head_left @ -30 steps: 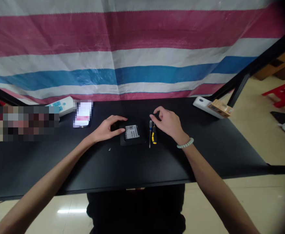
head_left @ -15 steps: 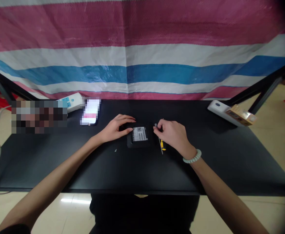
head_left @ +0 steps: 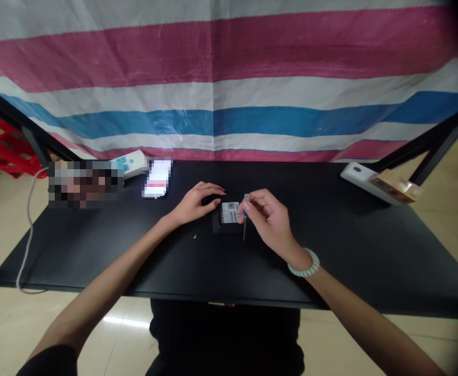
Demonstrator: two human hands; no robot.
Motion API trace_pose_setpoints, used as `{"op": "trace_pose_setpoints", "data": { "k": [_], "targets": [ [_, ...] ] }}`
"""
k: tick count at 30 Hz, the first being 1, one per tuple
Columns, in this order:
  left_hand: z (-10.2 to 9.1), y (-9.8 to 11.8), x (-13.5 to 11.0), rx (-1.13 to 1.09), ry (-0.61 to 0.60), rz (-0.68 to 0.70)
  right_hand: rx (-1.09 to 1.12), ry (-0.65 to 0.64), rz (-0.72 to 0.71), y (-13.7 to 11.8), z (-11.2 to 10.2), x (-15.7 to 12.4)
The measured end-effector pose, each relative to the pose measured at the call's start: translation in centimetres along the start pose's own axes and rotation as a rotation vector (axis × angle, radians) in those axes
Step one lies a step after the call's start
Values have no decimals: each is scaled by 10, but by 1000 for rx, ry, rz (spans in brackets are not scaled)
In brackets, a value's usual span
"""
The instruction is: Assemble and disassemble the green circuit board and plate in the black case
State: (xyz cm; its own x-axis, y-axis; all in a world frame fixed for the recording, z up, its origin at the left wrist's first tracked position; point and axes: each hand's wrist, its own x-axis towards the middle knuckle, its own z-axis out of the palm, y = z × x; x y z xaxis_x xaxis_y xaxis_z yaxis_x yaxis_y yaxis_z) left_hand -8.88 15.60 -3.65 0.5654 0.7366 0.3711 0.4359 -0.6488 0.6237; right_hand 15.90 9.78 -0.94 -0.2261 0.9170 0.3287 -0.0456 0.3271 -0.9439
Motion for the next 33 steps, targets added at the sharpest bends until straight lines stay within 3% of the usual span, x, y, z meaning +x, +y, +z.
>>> {"op": "trace_pose_setpoints", "data": {
  "k": [7, 14, 25, 29, 33],
  "targets": [
    [5, 5, 2, 69, 19, -23, 27, 65, -107, -1, 18, -11],
    [5, 2, 4, 53, 17, -2, -104, 2, -306, 5, 16, -18],
    [5, -1, 4, 44, 26, 0, -169, -83, -396, 6, 16, -27],
    [4, 0, 4, 41, 18, 0, -289, -177, -584, 5, 14, -28],
    [4, 2, 4, 44, 12, -2, -525, -321, -927, -3, 15, -34]
  ]
}}
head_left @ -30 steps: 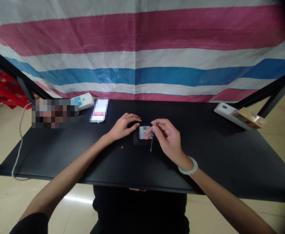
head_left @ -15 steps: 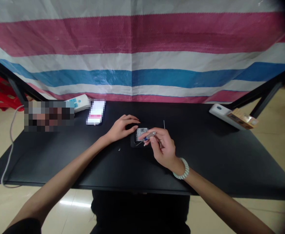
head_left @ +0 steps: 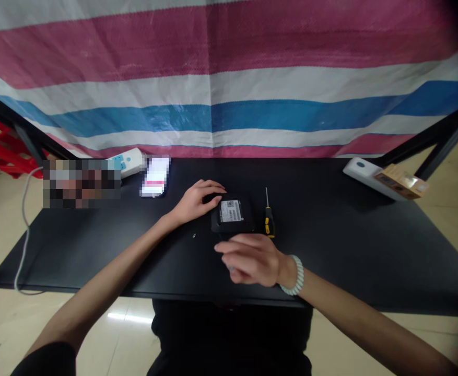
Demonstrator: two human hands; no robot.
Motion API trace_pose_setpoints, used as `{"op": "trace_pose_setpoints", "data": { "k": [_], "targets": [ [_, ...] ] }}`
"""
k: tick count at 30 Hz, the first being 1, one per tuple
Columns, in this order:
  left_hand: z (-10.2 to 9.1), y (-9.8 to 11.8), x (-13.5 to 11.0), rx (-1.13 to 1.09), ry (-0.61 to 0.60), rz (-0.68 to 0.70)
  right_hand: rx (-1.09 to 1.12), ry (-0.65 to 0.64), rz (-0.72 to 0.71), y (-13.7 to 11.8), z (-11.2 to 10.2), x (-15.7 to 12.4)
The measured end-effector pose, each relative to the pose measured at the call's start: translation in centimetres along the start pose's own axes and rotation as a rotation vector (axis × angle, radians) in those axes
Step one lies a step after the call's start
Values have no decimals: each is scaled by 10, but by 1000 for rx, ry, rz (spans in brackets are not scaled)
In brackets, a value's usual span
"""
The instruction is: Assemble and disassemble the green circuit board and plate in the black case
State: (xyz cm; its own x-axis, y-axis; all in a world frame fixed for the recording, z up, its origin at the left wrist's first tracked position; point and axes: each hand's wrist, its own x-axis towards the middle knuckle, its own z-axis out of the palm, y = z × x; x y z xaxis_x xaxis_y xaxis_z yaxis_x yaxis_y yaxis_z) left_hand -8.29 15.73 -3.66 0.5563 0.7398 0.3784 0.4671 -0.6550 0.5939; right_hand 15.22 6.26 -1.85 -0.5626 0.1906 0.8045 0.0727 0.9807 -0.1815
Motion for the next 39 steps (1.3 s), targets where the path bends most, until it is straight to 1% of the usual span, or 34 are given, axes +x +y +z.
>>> {"op": "trace_pose_setpoints", "data": {
  "k": [2, 4, 7, 9, 11, 13, 15, 17, 19, 21, 25, 29, 34, 39],
  "targets": [
    [0, 1, 0, 4, 3, -3, -105, -65, -132, -6, 0, 1],
    [-1, 1, 0, 7, 11, -15, -160, -82, -180, -10, 3, 2],
    [-1, 2, -1, 15, 17, -32, -188, -123, -168, -14, 10, 1],
    [-1, 4, -2, 29, 12, -35, -194, -179, -161, -15, 14, -1],
    [-2, 7, -3, 62, -1, -40, -190, -227, -161, -15, 16, -2],
    [-4, 12, -5, 102, -23, -29, -178, -249, -153, -13, 17, -2],
    [-7, 17, -7, 121, -81, 21, -159, -252, -136, -11, 17, -2],
    [-10, 21, -9, 118, -176, 84, -140, -247, -126, -9, 16, -2],
    [-14, 23, -10, 108, -259, 117, -134, -243, -124, -8, 14, -1],
    [-18, 22, -11, 96, -296, 122, -134, -247, -120, -8, 13, -1],
    [-25, 21, -12, 84, -335, 132, -122, -261, -119, -7, 10, -1],
    [-26, 26, -14, 128, -352, 139, -112, -286, -110, -5, 10, -5],
    [-21, 36, -16, 191, -336, 126, -138, -316, -121, -5, 13, -6],
    [-19, 37, -15, 179, -305, 121, -228, -410, -106, -3, 16, -3]
  ]
}}
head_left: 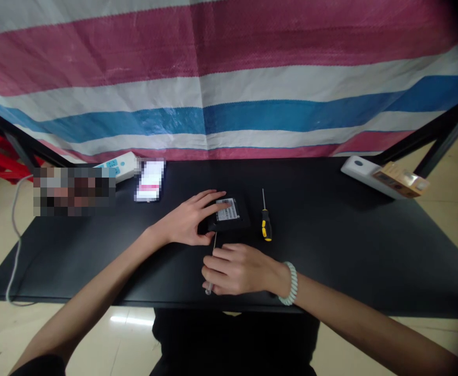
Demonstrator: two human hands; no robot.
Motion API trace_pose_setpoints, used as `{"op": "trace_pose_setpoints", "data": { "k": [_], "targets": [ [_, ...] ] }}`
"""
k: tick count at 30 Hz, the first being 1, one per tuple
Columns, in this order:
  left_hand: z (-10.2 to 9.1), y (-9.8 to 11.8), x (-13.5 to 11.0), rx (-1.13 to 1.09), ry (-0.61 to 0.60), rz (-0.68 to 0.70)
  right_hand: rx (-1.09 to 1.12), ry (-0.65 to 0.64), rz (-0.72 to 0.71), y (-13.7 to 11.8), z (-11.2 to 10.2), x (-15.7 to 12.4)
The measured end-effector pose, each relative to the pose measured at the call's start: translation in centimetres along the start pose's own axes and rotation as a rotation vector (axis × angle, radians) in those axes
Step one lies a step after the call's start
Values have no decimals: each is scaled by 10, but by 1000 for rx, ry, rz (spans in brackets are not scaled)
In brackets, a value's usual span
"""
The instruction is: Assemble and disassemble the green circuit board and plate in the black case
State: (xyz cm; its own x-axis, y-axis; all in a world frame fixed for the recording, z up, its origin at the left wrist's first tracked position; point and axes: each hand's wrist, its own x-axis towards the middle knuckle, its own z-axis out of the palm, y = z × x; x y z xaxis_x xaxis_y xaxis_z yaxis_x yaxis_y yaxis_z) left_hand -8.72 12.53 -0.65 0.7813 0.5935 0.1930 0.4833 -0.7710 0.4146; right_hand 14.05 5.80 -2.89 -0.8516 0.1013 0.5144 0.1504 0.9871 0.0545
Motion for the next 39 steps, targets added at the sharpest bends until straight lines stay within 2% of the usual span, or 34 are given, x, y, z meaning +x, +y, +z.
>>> {"op": "trace_pose_setpoints", "data": {
  "k": [5, 14, 28, 39],
  "targets": [
    [-4, -3, 0, 9, 1, 13, -52, -39, 58, 7, -1, 1],
    [-6, -5, 2, -13, 4, 13, -133, -31, 50, 5, 0, 3],
    [-10, -3, -1, -34, -7, -27, -60, 107, 73, 7, -3, -1],
    [-5, -7, 0, -51, 3, -10, -26, 90, 100, 3, -3, 3]
  ]
}}
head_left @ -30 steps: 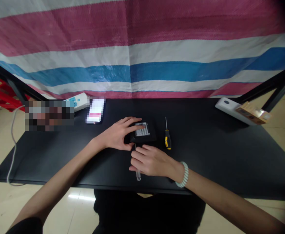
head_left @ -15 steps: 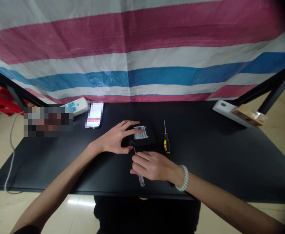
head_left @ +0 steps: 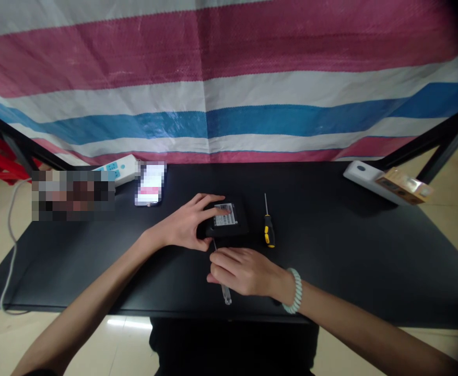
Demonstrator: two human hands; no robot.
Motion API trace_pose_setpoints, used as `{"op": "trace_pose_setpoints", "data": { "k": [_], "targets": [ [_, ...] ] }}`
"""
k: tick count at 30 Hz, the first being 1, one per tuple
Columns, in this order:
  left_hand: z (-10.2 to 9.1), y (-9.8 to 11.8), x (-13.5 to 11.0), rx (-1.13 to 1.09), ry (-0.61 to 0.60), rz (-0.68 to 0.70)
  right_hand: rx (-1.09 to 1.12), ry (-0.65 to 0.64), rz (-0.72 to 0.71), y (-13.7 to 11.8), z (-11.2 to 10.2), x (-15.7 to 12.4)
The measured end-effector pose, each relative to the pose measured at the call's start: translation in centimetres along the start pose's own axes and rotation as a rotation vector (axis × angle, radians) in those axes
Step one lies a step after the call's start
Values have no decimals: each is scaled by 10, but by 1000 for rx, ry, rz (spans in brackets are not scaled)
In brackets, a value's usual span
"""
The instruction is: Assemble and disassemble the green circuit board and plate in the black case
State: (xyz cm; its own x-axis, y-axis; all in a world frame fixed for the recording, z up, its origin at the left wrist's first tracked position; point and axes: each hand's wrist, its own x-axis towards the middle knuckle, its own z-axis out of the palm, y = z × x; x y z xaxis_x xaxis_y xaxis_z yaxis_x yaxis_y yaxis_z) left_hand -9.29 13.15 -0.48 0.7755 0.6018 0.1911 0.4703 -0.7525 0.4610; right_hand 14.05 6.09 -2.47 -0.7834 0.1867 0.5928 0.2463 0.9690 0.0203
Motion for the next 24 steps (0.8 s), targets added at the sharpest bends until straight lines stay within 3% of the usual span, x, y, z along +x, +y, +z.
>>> {"op": "trace_pose_setpoints", "data": {
  "k": [13, 24],
  "targets": [
    [-4, -1, 0, -7, -46, -17, 5, 3, -2, 2, -2, 0],
    [-9, 0, -3, 41, -54, -18, -123, 48, -55, 8, -7, -2]
  ]
}}
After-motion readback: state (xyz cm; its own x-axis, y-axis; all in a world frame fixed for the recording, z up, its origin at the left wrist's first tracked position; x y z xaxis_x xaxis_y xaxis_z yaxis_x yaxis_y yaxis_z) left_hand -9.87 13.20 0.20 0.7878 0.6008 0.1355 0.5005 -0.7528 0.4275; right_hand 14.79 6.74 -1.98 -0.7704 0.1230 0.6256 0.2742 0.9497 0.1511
